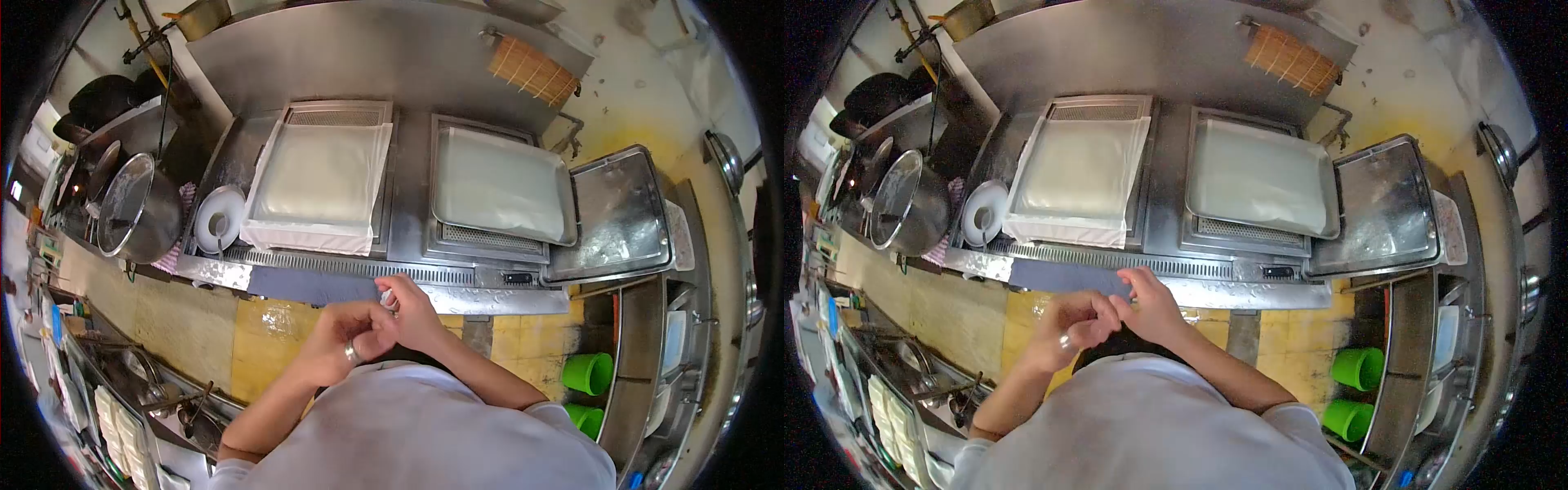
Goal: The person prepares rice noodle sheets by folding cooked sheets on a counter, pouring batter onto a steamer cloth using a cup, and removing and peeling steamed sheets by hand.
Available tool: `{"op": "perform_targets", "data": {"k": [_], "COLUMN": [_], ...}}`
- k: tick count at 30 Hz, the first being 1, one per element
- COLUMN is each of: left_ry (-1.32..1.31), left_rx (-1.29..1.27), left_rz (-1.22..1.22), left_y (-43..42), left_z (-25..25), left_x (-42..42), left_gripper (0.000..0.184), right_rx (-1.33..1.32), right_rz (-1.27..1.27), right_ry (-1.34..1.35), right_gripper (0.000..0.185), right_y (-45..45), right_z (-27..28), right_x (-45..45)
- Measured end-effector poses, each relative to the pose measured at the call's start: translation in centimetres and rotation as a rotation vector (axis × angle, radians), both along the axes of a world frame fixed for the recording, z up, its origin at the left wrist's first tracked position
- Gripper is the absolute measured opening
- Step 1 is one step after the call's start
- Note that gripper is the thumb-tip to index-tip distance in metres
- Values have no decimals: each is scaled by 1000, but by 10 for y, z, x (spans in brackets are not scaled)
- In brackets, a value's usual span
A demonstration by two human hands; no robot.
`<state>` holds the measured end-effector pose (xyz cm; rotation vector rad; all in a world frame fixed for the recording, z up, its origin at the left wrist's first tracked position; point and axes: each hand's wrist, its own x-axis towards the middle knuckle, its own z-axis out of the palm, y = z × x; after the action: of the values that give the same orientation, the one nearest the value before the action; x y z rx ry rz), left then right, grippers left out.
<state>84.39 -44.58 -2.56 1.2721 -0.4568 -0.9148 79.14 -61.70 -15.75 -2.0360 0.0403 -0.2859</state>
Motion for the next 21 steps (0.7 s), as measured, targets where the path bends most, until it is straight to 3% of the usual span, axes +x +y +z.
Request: {"op": "perform_targets", "data": {"k": [4, 8, 17, 21], "left_ry": [-29, 2, -153, -237], "left_rx": [102, 215, 392, 377], "left_rz": [148, 148, 260, 270], "left_y": [-4, -2, -22, -22], "left_z": [-55, -69, -110, -151], "left_x": [5, 14, 55, 84], "left_gripper": [22, 12, 14, 16], "right_rx": [-15, -15, -20, -101], "right_rz": [-48, -62, -163, -406], "right_ry": [-9, 4, 71, 55], "right_gripper": [41, 38, 31, 25], "right_y": [-12, -18, -52, -113], "right_z": [-6, -11, -14, -54], "right_x": [0, 5, 46, 97]}}
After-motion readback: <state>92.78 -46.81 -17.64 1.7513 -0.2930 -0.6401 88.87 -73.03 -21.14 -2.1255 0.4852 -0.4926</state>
